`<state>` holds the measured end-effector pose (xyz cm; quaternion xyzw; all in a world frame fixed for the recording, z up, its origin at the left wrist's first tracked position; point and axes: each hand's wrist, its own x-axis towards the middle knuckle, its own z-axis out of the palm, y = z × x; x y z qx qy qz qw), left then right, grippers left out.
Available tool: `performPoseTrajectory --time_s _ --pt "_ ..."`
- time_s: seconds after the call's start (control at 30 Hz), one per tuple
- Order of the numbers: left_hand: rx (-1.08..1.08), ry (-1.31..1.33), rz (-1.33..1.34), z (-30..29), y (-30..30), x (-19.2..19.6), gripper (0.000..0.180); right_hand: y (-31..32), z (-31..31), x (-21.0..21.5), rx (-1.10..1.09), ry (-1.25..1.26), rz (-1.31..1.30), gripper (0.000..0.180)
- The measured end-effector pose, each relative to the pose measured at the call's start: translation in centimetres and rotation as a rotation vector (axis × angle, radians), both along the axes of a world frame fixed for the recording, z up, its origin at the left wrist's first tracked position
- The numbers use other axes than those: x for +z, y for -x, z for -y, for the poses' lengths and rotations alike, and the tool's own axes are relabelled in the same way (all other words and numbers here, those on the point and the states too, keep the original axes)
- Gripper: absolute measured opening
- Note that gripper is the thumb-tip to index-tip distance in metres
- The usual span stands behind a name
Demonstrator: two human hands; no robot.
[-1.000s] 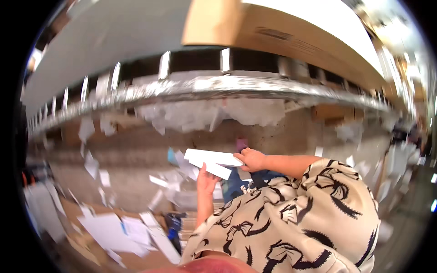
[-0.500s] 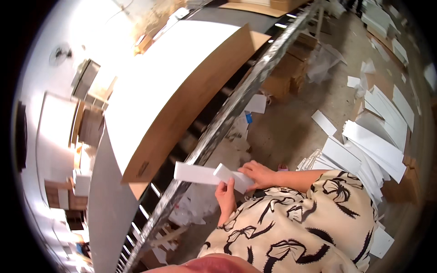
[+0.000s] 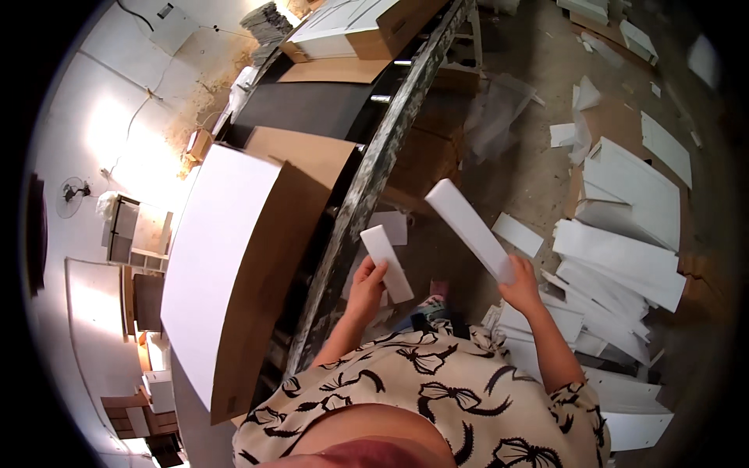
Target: The person places white furniture panels into a cardboard box on a conveyor belt, adds foam padding strips, and places a cardboard lid on top.
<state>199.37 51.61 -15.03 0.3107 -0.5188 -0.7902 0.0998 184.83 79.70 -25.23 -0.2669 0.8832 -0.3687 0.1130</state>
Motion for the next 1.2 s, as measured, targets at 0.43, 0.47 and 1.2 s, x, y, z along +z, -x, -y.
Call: performPoseTrajectory --time_s 0.43,0.47,1.2 --pt "-0.04 0.277 -0.191 11.4 34.8 5.7 0.031 28.2 0.2 -0.1 -0.278 -0.204 -0.115 0.07" --pt "-0.035 0.284 -0.224 11.8 37.5 6.2 0.031 29.9 -0.2 0.4 -0.278 -0.219 -0.118 0.07" --pt "0.534 0.549 -0.198 20.4 68.4 14.1 0.033 93.6 14.7 17.2 0.222 -0.017 -0.465 0.061"
